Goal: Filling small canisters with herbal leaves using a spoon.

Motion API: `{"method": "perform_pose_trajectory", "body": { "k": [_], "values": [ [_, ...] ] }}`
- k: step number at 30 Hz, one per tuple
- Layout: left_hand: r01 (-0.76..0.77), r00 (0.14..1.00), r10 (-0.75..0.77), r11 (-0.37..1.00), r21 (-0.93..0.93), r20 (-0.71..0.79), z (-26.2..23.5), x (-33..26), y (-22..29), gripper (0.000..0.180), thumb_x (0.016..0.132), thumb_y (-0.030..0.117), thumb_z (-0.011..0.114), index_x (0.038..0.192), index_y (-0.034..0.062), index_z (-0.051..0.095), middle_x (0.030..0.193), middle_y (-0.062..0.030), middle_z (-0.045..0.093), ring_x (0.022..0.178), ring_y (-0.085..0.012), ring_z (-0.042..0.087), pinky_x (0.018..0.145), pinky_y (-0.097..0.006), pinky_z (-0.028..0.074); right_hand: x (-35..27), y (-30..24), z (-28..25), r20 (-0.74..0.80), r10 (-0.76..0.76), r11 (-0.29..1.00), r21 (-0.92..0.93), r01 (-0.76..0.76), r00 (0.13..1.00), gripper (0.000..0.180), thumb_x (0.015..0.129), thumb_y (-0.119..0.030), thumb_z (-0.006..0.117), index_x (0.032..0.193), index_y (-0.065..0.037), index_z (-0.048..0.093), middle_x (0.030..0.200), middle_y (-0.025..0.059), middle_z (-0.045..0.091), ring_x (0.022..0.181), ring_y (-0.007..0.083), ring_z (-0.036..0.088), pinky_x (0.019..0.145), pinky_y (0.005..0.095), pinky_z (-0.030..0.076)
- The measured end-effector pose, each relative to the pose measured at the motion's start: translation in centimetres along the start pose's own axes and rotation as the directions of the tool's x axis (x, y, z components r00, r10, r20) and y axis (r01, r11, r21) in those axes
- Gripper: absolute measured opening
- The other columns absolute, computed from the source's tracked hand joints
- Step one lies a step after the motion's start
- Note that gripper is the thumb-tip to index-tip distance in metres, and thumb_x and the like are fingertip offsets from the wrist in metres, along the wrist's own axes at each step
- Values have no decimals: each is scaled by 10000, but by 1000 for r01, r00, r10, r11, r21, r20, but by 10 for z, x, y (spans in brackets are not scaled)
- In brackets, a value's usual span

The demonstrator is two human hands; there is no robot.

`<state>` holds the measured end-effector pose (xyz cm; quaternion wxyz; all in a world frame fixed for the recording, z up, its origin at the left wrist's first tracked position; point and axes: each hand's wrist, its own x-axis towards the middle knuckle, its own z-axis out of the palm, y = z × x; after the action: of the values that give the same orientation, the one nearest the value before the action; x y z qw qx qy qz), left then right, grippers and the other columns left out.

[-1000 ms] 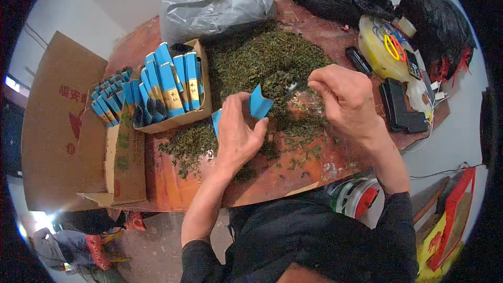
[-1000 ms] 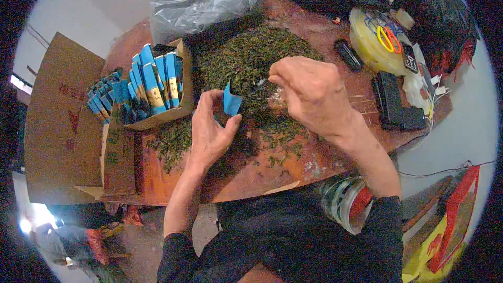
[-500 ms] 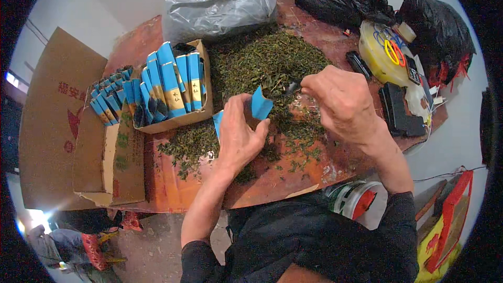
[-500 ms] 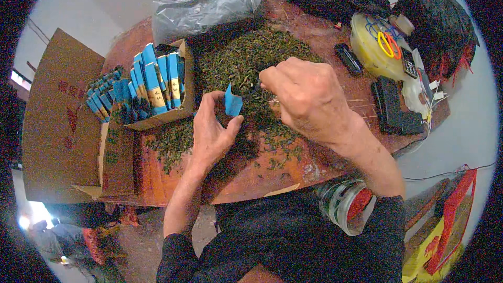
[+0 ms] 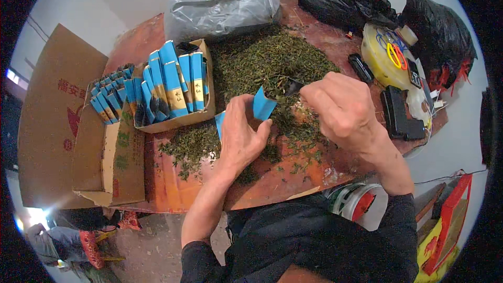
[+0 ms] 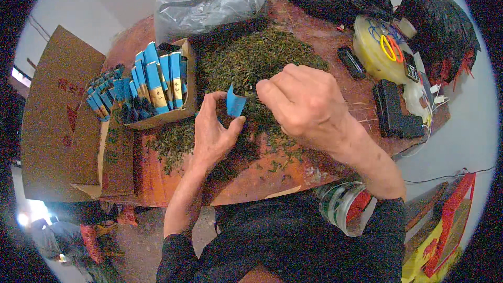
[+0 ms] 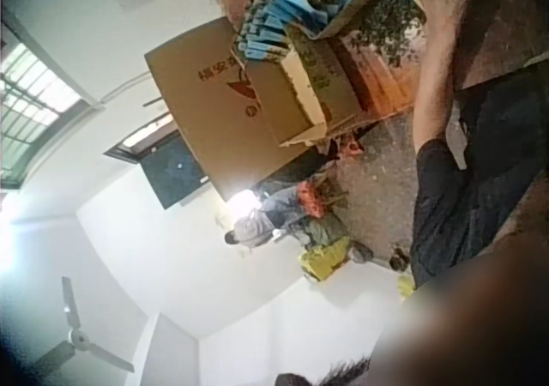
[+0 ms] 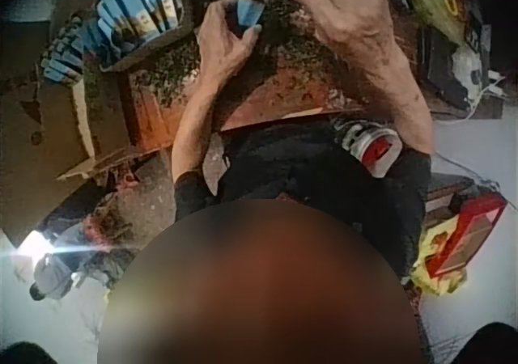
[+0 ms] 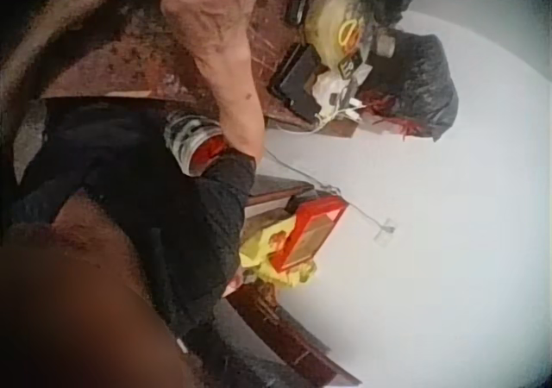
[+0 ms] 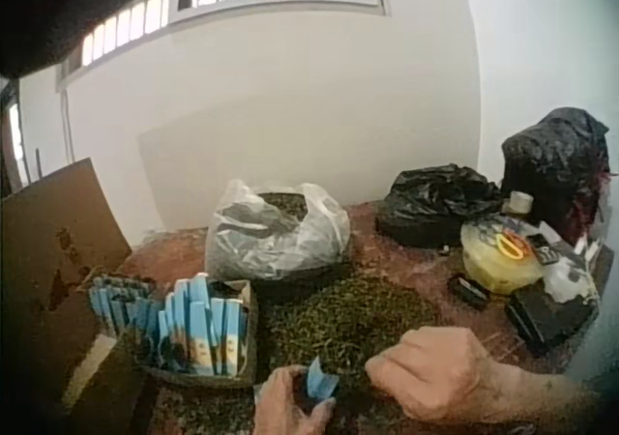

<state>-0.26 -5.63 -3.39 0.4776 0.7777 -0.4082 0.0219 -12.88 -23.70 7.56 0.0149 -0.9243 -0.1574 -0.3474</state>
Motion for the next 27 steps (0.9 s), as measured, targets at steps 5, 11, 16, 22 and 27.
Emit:
{"method": "perform_pose_trajectory", "body": {
  "k": [5, 11, 16, 22, 27],
  "values": [
    [9, 1000, -9, 1000, -12, 11, 1, 0, -3, 552, 757, 103, 789, 1213, -37, 512, 1092, -226, 589, 1036, -414, 596, 894, -472, 490, -1, 2, 5, -84, -76, 993, -99, 67, 994, 174, 741, -92, 678, 890, -13, 633, 729, 58, 559, 640, 219, 575, 542, 352, 476],
    [28, 1000, -28, 1000, -14, 12, 0, 0, -1, 547, 764, 107, 790, 1213, -33, 509, 1095, -222, 583, 1026, -411, 597, 888, -473, 490, 1, 1, 6, -97, -108, 985, -143, 94, 989, 170, 727, -101, 686, 862, -16, 629, 707, 49, 540, 630, 211, 558, 531, 339, 457],
    [30, 999, -30, 999, -19, 20, -1, -1, 0, 544, 766, 109, 789, 1212, -29, 509, 1090, -216, 580, 1008, -403, 596, 874, -471, 490, 0, -2, 3, -74, -102, 989, -115, 93, 992, 204, 700, -47, 693, 890, 14, 650, 771, 95, 622, 639, 242, 601, 528, 351, 479],
    [39, 999, -39, 999, -16, 19, 0, -2, -1, 537, 767, 106, 798, 1210, -15, 521, 1083, -195, 618, 1008, -356, 632, 897, -436, 511, -6, 5, 0, -123, -41, 994, -106, 28, 992, 214, 696, -22, 693, 902, 9, 645, 784, 105, 638, 648, 262, 619, 548, 372, 499],
    [65, 998, -65, 997, -34, 6, -2, -5, -6, 534, 773, 98, 804, 1217, -5, 527, 1081, -169, 657, 1006, -290, 673, 927, -390, 529, -27, 11, 2, -24, 154, 983, -93, -156, 988, 175, 729, -50, 693, 882, -37, 609, 745, 94, 605, 652, 290, 610, 587, 408, 510]
  ]
}}
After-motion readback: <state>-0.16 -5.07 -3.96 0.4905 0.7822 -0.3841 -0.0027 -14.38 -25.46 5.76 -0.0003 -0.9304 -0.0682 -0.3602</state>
